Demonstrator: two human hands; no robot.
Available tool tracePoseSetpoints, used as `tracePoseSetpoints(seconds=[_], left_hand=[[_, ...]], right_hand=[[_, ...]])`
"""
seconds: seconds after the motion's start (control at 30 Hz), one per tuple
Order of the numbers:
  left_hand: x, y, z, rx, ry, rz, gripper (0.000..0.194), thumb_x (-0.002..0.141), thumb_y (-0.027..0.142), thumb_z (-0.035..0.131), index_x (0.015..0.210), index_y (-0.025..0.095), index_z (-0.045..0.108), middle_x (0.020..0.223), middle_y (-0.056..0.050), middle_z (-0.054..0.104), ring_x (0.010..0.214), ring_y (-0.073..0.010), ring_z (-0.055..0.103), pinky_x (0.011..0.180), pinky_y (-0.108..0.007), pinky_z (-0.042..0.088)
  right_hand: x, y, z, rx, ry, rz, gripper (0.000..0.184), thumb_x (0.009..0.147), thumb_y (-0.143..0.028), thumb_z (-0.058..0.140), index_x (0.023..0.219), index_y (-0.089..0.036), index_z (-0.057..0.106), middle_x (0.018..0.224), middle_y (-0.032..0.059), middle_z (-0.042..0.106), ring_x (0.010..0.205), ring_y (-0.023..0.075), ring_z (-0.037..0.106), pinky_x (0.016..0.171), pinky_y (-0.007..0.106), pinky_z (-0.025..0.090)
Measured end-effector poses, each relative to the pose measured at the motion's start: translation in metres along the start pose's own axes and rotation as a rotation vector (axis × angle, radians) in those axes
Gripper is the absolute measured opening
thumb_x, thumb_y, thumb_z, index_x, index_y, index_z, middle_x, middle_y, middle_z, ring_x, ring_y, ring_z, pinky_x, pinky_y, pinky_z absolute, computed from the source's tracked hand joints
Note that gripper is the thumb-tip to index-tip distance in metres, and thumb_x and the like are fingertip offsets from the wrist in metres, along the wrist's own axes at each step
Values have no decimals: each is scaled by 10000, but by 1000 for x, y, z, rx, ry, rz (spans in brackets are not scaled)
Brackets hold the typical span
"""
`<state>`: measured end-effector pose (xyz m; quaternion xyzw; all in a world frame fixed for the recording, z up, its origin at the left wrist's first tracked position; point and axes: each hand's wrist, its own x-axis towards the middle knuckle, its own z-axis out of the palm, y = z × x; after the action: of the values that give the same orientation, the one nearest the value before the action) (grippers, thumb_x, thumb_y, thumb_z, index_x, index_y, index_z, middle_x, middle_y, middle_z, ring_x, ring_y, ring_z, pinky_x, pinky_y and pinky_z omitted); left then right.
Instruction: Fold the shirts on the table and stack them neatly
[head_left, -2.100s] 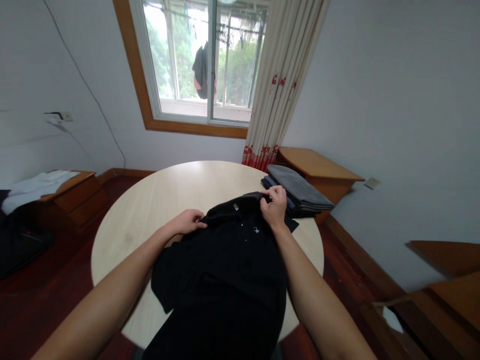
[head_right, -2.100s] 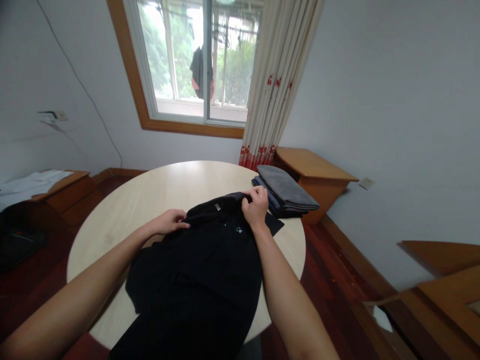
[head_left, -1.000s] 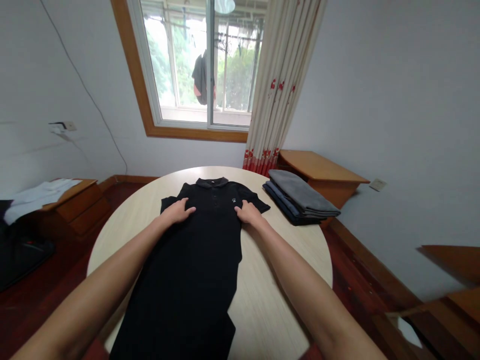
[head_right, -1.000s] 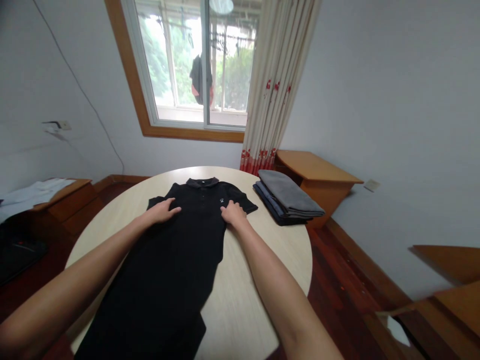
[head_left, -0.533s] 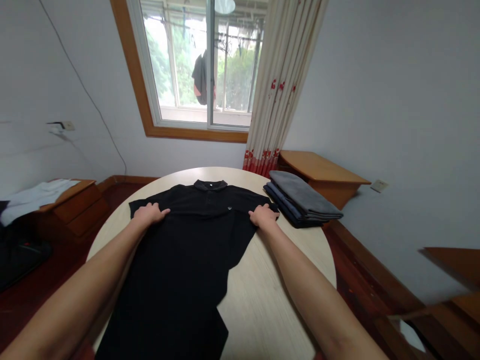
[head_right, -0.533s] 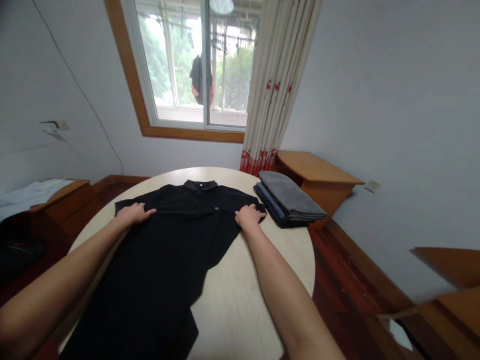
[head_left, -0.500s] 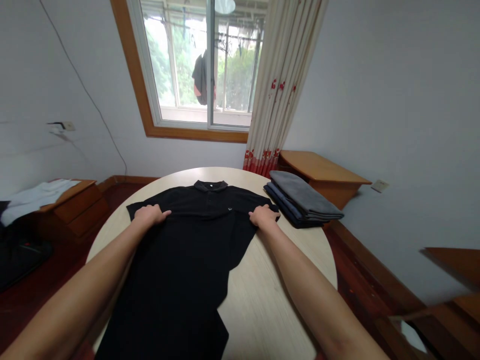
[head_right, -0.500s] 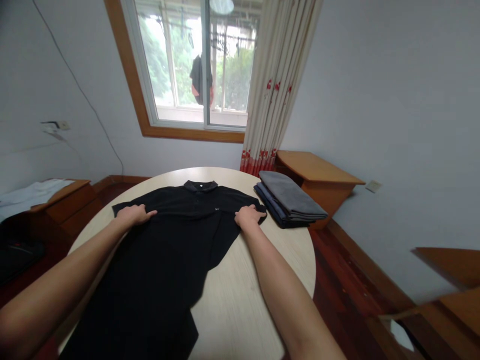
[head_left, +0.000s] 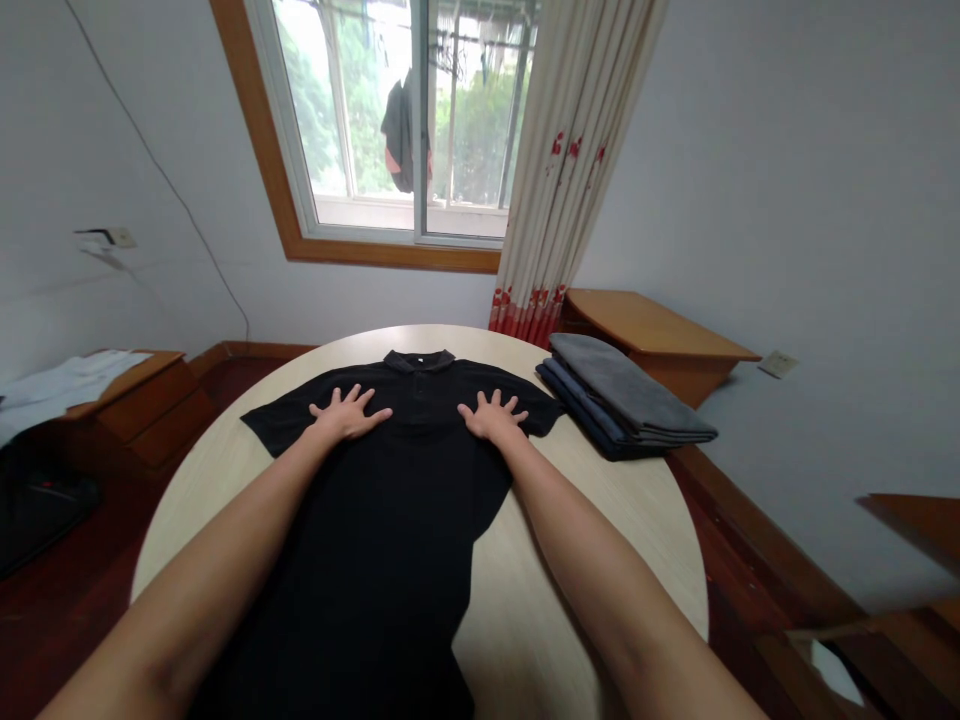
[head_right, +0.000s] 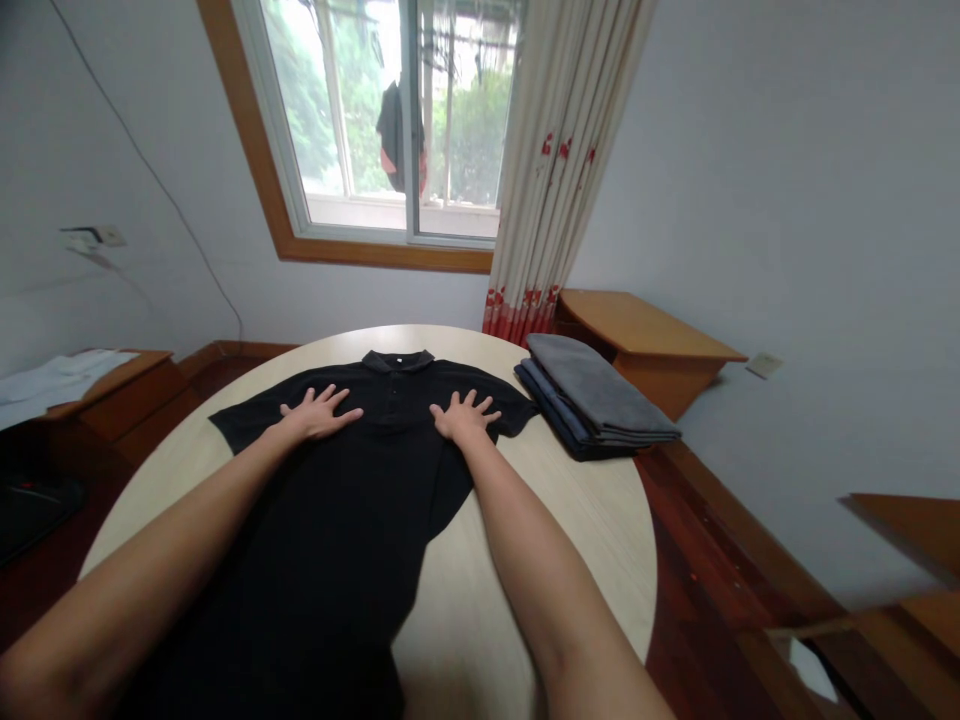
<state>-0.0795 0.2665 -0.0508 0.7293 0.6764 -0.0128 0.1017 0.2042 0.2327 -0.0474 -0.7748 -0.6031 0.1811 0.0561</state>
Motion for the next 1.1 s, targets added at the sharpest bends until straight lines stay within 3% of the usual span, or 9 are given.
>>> tracePoseSetpoints(seconds=[0.3,0.4,0.5,0.6,0.67,0.73,0.8,0.97,1.1], left_hand=[[59,-13,4,2,94,78,769,932,723,239,1587,320,283,1675,-52,147,1525,-429,70,1111,-778,91],[63,-12,4,-2,102,82,807,926,741,206,1598,297,255,1678,-56,125,1532,-406,66,1136,-746,71],[55,-4,2,1,150,-24,845,927,736,187,1596,229,281,1669,-120,156,1520,-430,111,1137,-732,108],[33,10,1,29,184,-180,859,946,686,192,1573,114,329,1638,-218,220,1484,-481,197,1141,-695,162],[11,21,3,40,175,-177,860,959,656,189,1569,63,313,1631,-249,214,1482,-475,211,1151,-670,175],[-15,32,7,32,157,-75,858,962,658,184,1575,69,295,1639,-240,190,1499,-444,194,1156,-664,176],[-45,43,14,5,119,68,863,947,699,195,1583,124,296,1650,-206,177,1512,-417,177,1154,-674,176],[-118,57,28,-54,-78,291,877,884,799,266,1579,268,323,1663,-130,138,1527,-419,93,1121,-739,148],[-159,49,34,-81,-154,398,886,852,806,387,1587,321,287,1668,-93,77,1535,-398,37,1131,-743,86]], right_hand=[[76,19,-6,-25,127,-169,803,953,-741,223,1582,-249,303,1680,110,135,1529,405,43,1157,691,12],[79,22,-8,-28,163,-213,771,978,-704,219,1560,-217,354,1666,115,196,1527,380,106,1177,654,52],[63,21,-8,-57,269,-239,633,1036,-553,255,1496,-164,450,1621,136,315,1517,325,178,1198,594,72],[28,19,-8,-123,396,-364,454,1043,-386,337,1330,-164,609,1493,137,497,1437,278,338,1212,516,82],[-1,19,-10,-142,406,-447,371,1014,-319,400,1208,-175,682,1356,140,595,1306,273,473,1181,452,205],[-32,19,-13,-149,372,-459,317,979,-273,449,1113,-175,720,1228,147,640,1173,276,552,1080,399,345],[-60,22,-17,-146,311,-454,271,946,-236,489,1033,-184,741,1148,138,660,1100,274,582,987,365,409],[-103,35,-17,-69,66,-632,239,868,-173,583,1022,-216,760,1112,68,691,1079,236,604,946,296,429],[-113,51,-6,12,74,-678,313,809,-135,638,1097,-206,738,1123,61,695,1059,225,605,938,287,436]])
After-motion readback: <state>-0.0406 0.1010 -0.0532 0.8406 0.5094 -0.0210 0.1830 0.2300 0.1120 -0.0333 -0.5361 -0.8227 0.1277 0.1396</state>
